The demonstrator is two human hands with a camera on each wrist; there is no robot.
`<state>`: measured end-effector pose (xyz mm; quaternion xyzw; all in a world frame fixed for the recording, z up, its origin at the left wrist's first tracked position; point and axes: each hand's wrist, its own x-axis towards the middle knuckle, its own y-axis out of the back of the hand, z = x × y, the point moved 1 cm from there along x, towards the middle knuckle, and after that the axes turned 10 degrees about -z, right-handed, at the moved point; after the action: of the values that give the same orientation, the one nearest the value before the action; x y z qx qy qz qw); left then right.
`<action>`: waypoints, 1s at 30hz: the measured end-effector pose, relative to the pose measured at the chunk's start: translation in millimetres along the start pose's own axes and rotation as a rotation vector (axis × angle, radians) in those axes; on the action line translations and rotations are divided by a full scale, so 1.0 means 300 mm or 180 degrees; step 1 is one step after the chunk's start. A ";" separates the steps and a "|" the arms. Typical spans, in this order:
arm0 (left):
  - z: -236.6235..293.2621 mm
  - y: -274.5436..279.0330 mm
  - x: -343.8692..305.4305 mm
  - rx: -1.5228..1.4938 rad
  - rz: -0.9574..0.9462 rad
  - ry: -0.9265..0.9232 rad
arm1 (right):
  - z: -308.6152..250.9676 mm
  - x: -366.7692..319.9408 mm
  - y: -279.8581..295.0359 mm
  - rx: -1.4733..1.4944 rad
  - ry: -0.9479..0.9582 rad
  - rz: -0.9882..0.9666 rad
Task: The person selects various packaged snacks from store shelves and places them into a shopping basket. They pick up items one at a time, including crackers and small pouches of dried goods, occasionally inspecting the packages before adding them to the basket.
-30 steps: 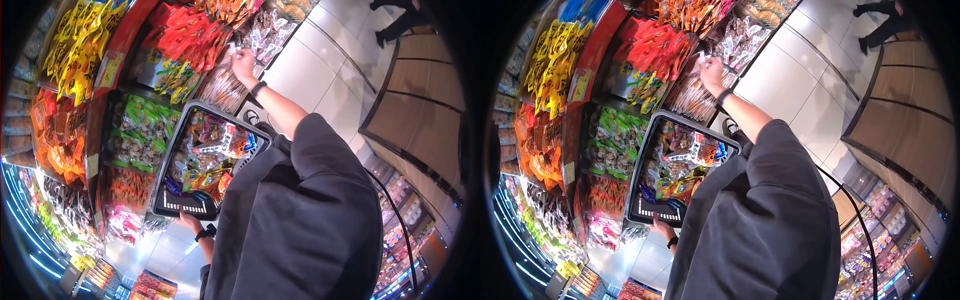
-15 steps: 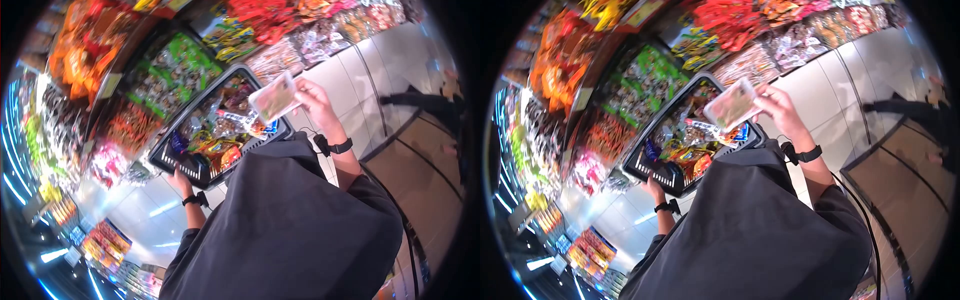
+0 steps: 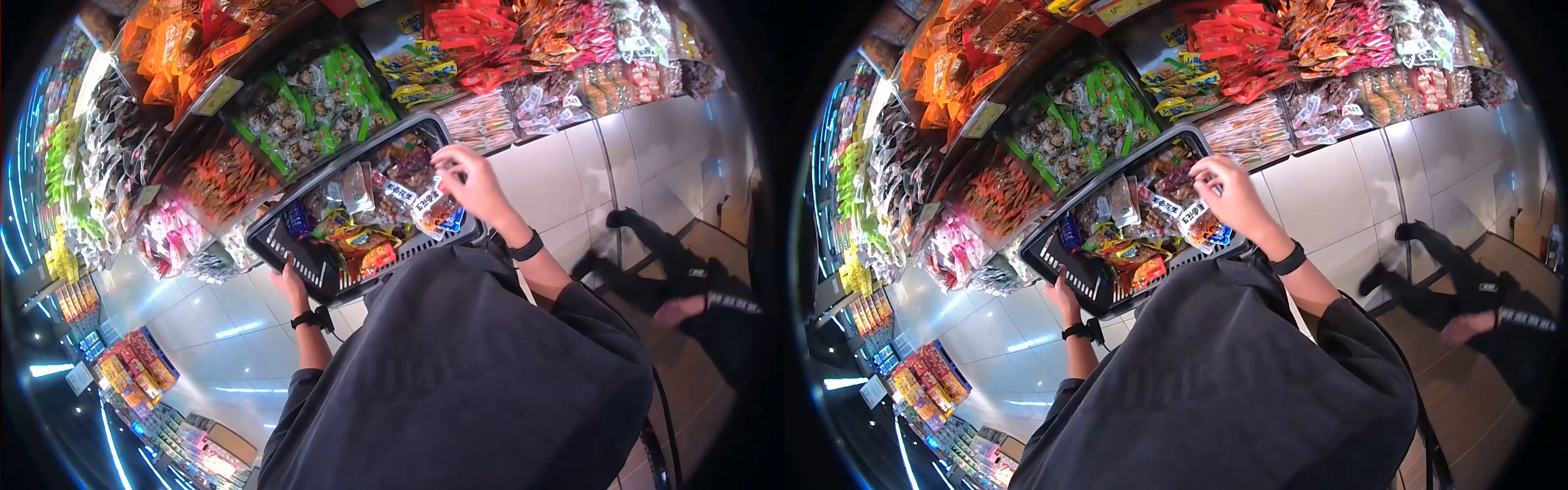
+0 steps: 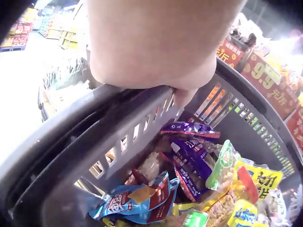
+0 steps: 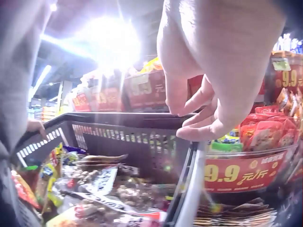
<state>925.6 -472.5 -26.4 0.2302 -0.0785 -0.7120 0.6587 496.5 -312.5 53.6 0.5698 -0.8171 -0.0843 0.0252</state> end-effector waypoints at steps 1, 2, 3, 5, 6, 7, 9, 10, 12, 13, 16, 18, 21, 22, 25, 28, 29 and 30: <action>0.010 0.000 -0.003 0.0117 -0.0071 0.0037 | 0.007 0.019 0.033 -0.0019 -0.0020 0.0226; 0.035 0.006 -0.013 0.0243 -0.0132 0.0078 | 0.025 0.031 0.071 -0.0238 -0.0035 0.0299; 0.057 0.000 -0.025 0.0152 -0.0099 0.0140 | 0.030 0.033 0.093 -0.0541 -0.0075 0.0367; 0.047 0.008 -0.022 0.0183 -0.0044 0.0253 | 0.032 0.022 0.121 -0.1087 -0.0208 0.0217; 0.034 0.012 -0.015 0.0215 -0.0019 0.0362 | 0.072 0.003 0.121 -0.1087 -0.0172 0.0197; -0.003 0.019 -0.002 0.0031 0.0015 0.0362 | 0.144 -0.018 0.102 -0.1164 -0.0392 -0.0014; 0.005 0.016 0.001 0.0184 0.0097 0.0148 | 0.199 -0.041 0.034 -0.1280 -0.0502 -0.0070; 0.010 0.011 -0.009 0.0351 0.0145 -0.0040 | 0.203 -0.033 0.025 -0.1259 -0.0490 -0.0110; 0.012 0.013 -0.016 0.0620 0.0269 -0.0260 | 0.233 -0.017 0.021 -0.1249 -0.0893 -0.0183; -0.020 0.025 -0.007 0.0759 0.0288 -0.0234 | 0.266 -0.012 0.017 -0.1238 -0.0485 -0.0101; -0.027 0.033 0.007 0.0754 0.0220 -0.0180 | 0.301 -0.015 0.011 -0.1562 -0.0344 -0.0008; -0.074 0.031 0.018 0.0037 0.0171 -0.0243 | 0.284 -0.026 0.002 -0.1541 -0.0209 0.0118; -0.036 0.044 -0.048 -0.0259 0.0223 -0.0171 | 0.197 -0.067 -0.015 -0.1296 -0.0589 -0.0048; -0.058 0.081 -0.063 -0.0315 0.0232 -0.0094 | 0.194 -0.086 -0.024 -0.1304 -0.0627 -0.0114; -0.048 0.166 -0.148 -0.0008 0.0543 0.0258 | 0.113 -0.128 -0.051 -0.1050 -0.0667 -0.0212; 0.036 0.170 -0.248 -0.0098 0.0856 0.0462 | 0.086 -0.161 -0.087 -0.0932 -0.0754 -0.0536; 0.005 0.210 -0.264 0.0124 0.0886 0.0324 | 0.087 -0.169 -0.100 -0.0998 -0.0664 -0.0666; -0.029 0.249 -0.294 0.0159 0.0905 0.0362 | 0.083 -0.173 -0.119 -0.1000 -0.0582 -0.0669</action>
<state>999.1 -393.9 16.9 0.2731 -0.0906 -0.5951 0.7503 544.2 -273.2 26.1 0.6309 -0.7288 -0.2642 0.0306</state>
